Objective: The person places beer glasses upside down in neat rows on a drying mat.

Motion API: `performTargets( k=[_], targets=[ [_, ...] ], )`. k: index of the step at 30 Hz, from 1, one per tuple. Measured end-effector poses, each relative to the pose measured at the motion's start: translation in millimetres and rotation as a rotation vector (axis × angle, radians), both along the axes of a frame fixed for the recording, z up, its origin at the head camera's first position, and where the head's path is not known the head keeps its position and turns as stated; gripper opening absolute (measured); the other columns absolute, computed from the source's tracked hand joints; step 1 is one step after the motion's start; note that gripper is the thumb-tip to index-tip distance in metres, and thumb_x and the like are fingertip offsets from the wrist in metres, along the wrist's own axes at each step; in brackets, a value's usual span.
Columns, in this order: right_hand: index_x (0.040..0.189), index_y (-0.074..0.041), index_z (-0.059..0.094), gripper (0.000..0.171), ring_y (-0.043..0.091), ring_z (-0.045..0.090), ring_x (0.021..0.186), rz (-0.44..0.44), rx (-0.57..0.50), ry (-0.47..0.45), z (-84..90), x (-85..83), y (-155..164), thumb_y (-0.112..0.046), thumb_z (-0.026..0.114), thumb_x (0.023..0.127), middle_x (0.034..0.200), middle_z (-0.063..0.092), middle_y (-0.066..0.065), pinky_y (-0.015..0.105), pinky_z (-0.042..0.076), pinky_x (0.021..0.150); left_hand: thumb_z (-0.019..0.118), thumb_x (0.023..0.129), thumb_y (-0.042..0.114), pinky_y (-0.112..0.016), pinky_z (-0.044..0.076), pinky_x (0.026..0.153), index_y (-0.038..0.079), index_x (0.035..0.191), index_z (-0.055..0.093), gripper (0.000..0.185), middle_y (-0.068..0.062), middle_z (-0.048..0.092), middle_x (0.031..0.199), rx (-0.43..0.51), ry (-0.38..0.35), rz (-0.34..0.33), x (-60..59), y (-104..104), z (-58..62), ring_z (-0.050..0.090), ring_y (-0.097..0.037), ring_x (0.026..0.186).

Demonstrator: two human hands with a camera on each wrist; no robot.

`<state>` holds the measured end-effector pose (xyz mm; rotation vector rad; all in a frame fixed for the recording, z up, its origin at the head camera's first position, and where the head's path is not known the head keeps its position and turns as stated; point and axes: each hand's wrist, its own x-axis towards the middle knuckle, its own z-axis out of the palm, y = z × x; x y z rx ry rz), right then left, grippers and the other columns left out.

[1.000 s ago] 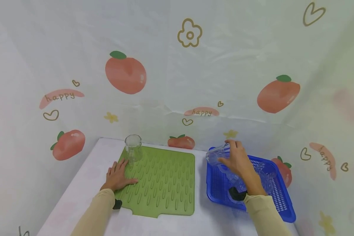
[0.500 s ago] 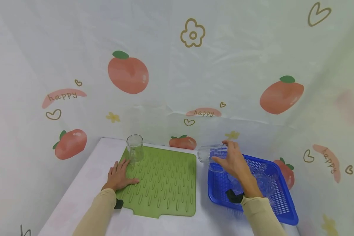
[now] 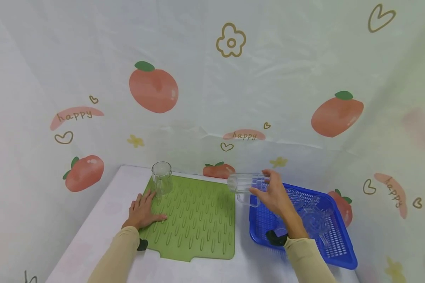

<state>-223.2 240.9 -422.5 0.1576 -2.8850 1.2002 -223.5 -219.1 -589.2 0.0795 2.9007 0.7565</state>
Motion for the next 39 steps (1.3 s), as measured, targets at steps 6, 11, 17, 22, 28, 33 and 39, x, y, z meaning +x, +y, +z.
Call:
performTargets(
  k=[6, 11, 17, 22, 28, 33, 39],
  targets=[
    [0.156, -0.005, 0.025, 0.085, 0.046, 0.045, 0.143, 0.019, -0.074, -0.013, -8.5, 0.9, -8, -0.037, 0.074, 0.094, 0.159, 0.031, 0.021, 0.058, 0.047, 0.111, 0.081, 0.072, 0.067, -0.078, 0.009, 0.118, 0.003, 0.16, 0.024, 0.123, -0.027, 0.016, 0.167, 0.044, 0.019, -0.002, -1.9, -3, -7.5, 0.005, -0.061, 0.151],
    [0.155, -0.005, 0.026, 0.084, 0.045, 0.044, 0.144, 0.012, -0.115, -0.022, -15.2, 0.0, -20, -0.036, 0.075, 0.094, 0.159, 0.033, 0.02, 0.057, 0.046, 0.113, 0.08, 0.074, 0.066, -0.078, 0.006, 0.118, 0.004, 0.161, 0.021, 0.123, -0.026, 0.012, 0.168, 0.048, 0.001, -0.003, -2.5, -5, -11.8, 0.002, -0.06, 0.151],
    [0.154, -0.006, 0.028, 0.082, 0.045, 0.046, 0.143, 0.007, -0.173, -0.032, -20.8, 0.1, -34, -0.035, 0.076, 0.093, 0.158, 0.036, 0.017, 0.057, 0.046, 0.112, 0.081, 0.076, 0.064, -0.078, 0.009, 0.117, 0.005, 0.162, 0.021, 0.12, -0.026, 0.013, 0.168, 0.02, -0.027, -0.007, -0.2, -3, -5.7, 0.004, -0.061, 0.151],
    [0.154, -0.006, 0.026, 0.078, 0.046, 0.041, 0.146, 0.029, -0.215, -0.038, -25.7, -0.1, -45, -0.031, 0.073, 0.096, 0.159, 0.033, 0.019, 0.059, 0.043, 0.115, 0.081, 0.076, 0.063, -0.078, 0.011, 0.117, 0.004, 0.162, 0.022, 0.119, -0.026, 0.014, 0.168, 0.01, -0.025, -0.005, 1.0, -2, -1.9, 0.006, -0.061, 0.151],
    [0.154, -0.007, 0.026, 0.073, 0.049, 0.037, 0.148, 0.063, -0.272, -0.043, -31.6, -0.3, -57, -0.027, 0.07, 0.098, 0.16, 0.03, 0.02, 0.062, 0.039, 0.117, 0.082, 0.075, 0.063, -0.078, 0.012, 0.117, 0.004, 0.162, 0.023, 0.12, -0.026, 0.016, 0.168, 0.016, -0.012, 0.0, 1.4, 0, -1.2, 0.007, -0.061, 0.151],
    [0.155, -0.006, 0.025, 0.075, 0.05, 0.032, 0.15, 0.086, -0.309, -0.058, -38.4, -1.0, -67, -0.028, 0.069, 0.098, 0.165, 0.026, 0.021, 0.064, 0.036, 0.118, 0.082, 0.073, 0.065, -0.078, 0.013, 0.117, 0.004, 0.161, 0.024, 0.122, -0.027, 0.017, 0.167, 0.015, 0.005, 0.007, 0.3, -1, -4.5, 0.008, -0.061, 0.151],
    [0.155, -0.008, 0.026, 0.074, 0.05, 0.031, 0.151, 0.108, -0.324, -0.063, -46.8, 0.1, -75, -0.03, 0.068, 0.099, 0.163, 0.028, 0.022, 0.064, 0.036, 0.118, 0.081, 0.074, 0.066, -0.078, 0.011, 0.118, 0.006, 0.162, 0.022, 0.122, -0.026, 0.015, 0.168, 0.018, -0.01, 0.003, -0.7, -2, -3.3, 0.005, -0.06, 0.152]
  ],
)
